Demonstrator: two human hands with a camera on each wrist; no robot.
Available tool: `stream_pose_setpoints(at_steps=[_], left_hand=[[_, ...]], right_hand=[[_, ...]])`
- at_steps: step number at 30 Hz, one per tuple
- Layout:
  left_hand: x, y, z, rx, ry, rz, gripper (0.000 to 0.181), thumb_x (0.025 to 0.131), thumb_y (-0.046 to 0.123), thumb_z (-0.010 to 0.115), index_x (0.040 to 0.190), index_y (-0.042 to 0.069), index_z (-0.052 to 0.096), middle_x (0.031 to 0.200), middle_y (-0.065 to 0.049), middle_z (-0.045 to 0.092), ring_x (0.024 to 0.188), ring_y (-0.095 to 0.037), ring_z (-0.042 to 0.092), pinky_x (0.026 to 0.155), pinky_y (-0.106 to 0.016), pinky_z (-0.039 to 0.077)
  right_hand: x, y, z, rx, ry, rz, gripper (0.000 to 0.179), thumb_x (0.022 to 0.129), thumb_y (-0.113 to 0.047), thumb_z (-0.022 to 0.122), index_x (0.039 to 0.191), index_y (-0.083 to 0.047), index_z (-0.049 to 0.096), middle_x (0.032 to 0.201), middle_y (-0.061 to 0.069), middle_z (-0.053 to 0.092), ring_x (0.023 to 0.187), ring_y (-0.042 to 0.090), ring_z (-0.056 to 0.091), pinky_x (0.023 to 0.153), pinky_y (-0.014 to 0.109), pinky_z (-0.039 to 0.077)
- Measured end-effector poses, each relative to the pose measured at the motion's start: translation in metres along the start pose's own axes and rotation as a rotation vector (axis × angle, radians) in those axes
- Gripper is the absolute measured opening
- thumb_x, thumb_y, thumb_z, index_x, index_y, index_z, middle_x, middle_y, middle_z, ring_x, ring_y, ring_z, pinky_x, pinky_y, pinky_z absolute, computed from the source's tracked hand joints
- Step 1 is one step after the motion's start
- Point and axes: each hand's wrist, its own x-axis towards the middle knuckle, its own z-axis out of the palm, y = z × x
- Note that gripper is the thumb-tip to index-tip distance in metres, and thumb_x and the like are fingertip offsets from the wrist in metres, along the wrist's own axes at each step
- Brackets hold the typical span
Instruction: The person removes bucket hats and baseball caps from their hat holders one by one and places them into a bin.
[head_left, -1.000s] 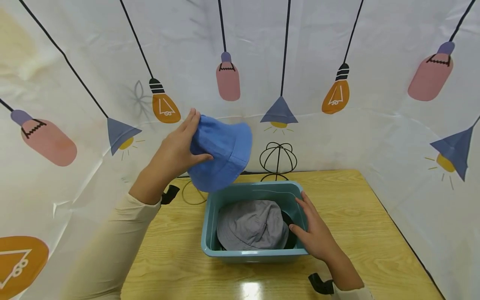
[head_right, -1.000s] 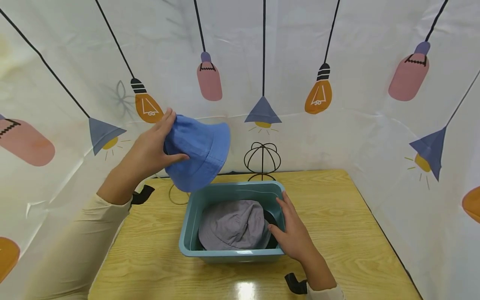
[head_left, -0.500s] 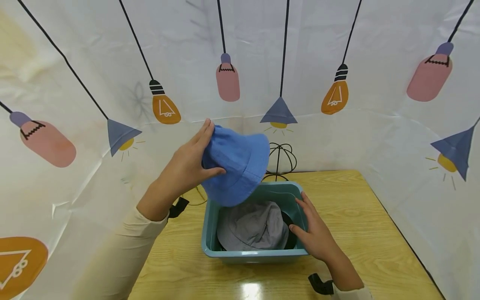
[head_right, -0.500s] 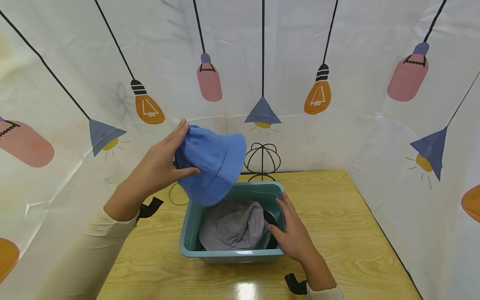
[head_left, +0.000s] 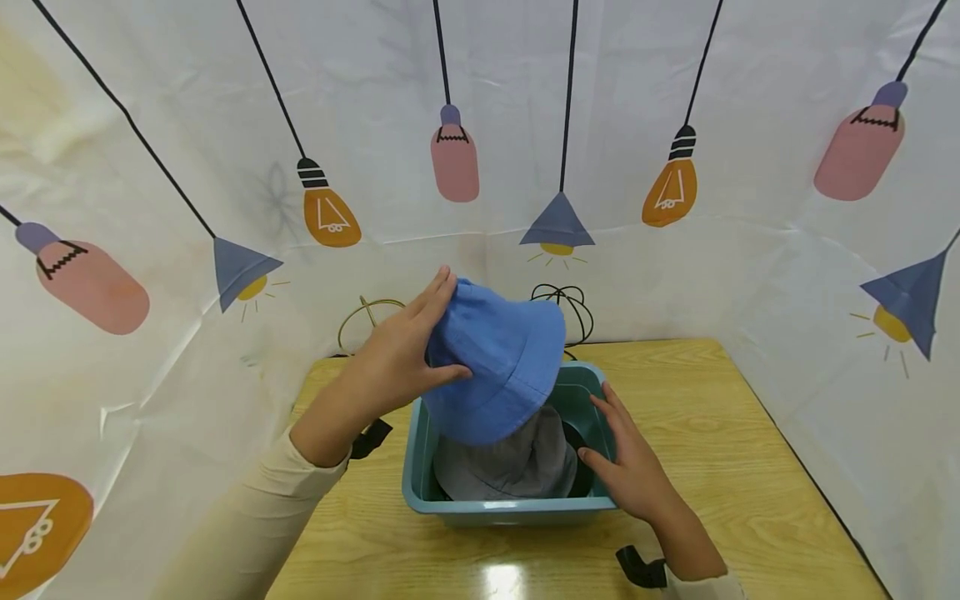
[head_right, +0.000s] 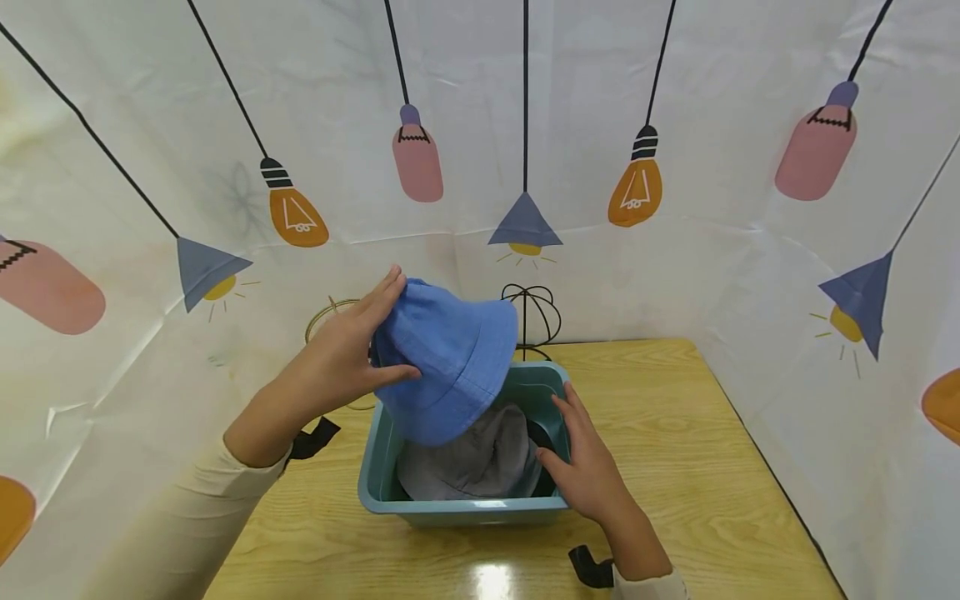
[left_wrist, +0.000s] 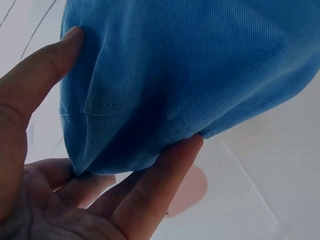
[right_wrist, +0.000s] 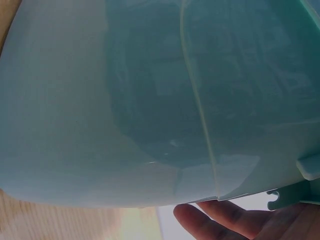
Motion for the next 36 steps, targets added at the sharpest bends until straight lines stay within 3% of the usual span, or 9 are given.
stream_pose_setpoints(at_steps=[13,25,30,36], left_hand=[[-0.005,0.005,0.021,-0.021,-0.077,0.019,0.119,0.081,0.037,0.090,0.168,0.017,0.011,0.175,0.001,0.007,0.157,-0.029,0.027,0.121,-0.051,0.035],[-0.011,0.013,0.028,-0.011,-0.133,0.042,0.117,0.082,0.039,0.089,0.168,0.018,0.012,0.175,0.001,0.009,0.157,-0.026,0.028,0.121,-0.046,0.036],[-0.012,0.014,0.031,-0.003,-0.152,0.052,0.116,0.081,0.040,0.090,0.167,0.015,0.016,0.174,-0.002,0.011,0.155,-0.028,0.032,0.119,-0.046,0.038],[-0.010,0.010,0.043,0.004,-0.193,0.006,0.115,0.081,0.042,0.089,0.168,0.017,0.017,0.174,0.000,0.012,0.148,-0.033,0.043,0.115,-0.047,0.044]], right_hand=[[0.000,-0.001,0.000,0.004,-0.006,0.013,0.077,0.100,-0.025,0.068,0.164,-0.017,0.027,0.176,0.002,0.003,0.158,0.043,0.016,0.112,0.075,0.028],[0.000,-0.001,0.000,-0.002,0.002,0.007,0.076,0.099,-0.022,0.068,0.164,-0.014,0.028,0.176,0.003,0.004,0.158,0.044,0.018,0.112,0.075,0.029],[0.001,-0.001,0.000,-0.001,0.006,0.010,0.076,0.099,-0.021,0.068,0.164,-0.017,0.028,0.176,0.003,0.005,0.158,0.043,0.017,0.113,0.075,0.027],[0.002,0.000,-0.001,-0.005,0.004,0.008,0.076,0.099,-0.023,0.069,0.163,-0.014,0.029,0.176,0.003,0.005,0.158,0.043,0.017,0.113,0.076,0.027]])
